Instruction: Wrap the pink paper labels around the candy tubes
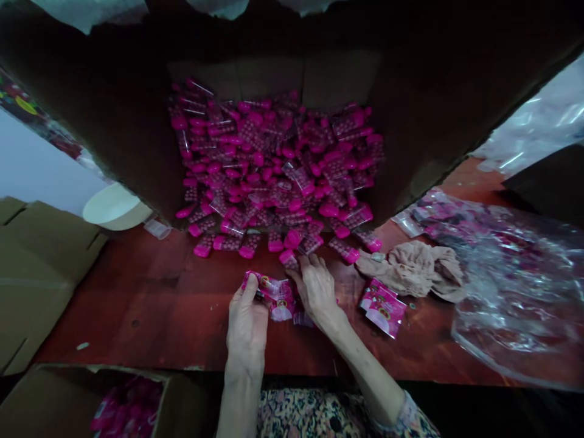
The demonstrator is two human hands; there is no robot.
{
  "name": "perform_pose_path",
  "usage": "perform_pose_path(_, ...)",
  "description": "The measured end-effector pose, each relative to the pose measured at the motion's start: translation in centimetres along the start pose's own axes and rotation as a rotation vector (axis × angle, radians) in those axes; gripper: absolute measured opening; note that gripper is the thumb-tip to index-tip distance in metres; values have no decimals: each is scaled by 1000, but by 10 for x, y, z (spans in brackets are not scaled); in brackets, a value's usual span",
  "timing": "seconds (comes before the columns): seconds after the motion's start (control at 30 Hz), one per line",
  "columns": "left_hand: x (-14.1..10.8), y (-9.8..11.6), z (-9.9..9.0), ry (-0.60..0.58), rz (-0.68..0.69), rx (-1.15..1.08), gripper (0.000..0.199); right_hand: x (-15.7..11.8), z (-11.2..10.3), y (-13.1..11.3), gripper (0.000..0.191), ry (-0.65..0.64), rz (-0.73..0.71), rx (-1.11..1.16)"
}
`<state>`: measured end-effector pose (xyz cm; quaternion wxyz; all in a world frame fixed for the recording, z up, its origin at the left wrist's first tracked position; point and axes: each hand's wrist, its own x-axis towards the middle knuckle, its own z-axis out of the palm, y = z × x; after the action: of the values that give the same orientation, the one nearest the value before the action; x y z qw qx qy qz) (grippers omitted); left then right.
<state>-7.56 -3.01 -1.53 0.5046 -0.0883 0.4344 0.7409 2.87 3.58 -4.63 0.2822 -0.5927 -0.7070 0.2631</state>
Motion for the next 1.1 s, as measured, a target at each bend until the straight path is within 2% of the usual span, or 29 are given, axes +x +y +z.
perform_pose_path(0.17,3,5,1,50,-48,-62,14,-17,-17,0,11,-36,66,105)
perform_pose_path(0.3,4,4,3,61,-58,-66,20,-44,-34,-17,19,-102,123,470)
perform_pose_path(0.37,3,2,5,54,-66,-51,22,-54,-35,-27,18,-80,154,606)
perform_pose_path(0.53,-2,-4,7,22,-77,-9,20,-64,-24,-30,15,-1,93,505)
perform_pose_path(0.7,0,-10,0,-14,-11,12,16,-66,-25,-27,12,-55,59,465)
perform_pose_path(0.83,1,-14,-2,-65,-9,59,19,-67,-31,-29,11,-89,72,490)
perform_pose_path(1.1,-10,-19,9,-125,-5,139,19,-68,-21,-15,15,29,77,416)
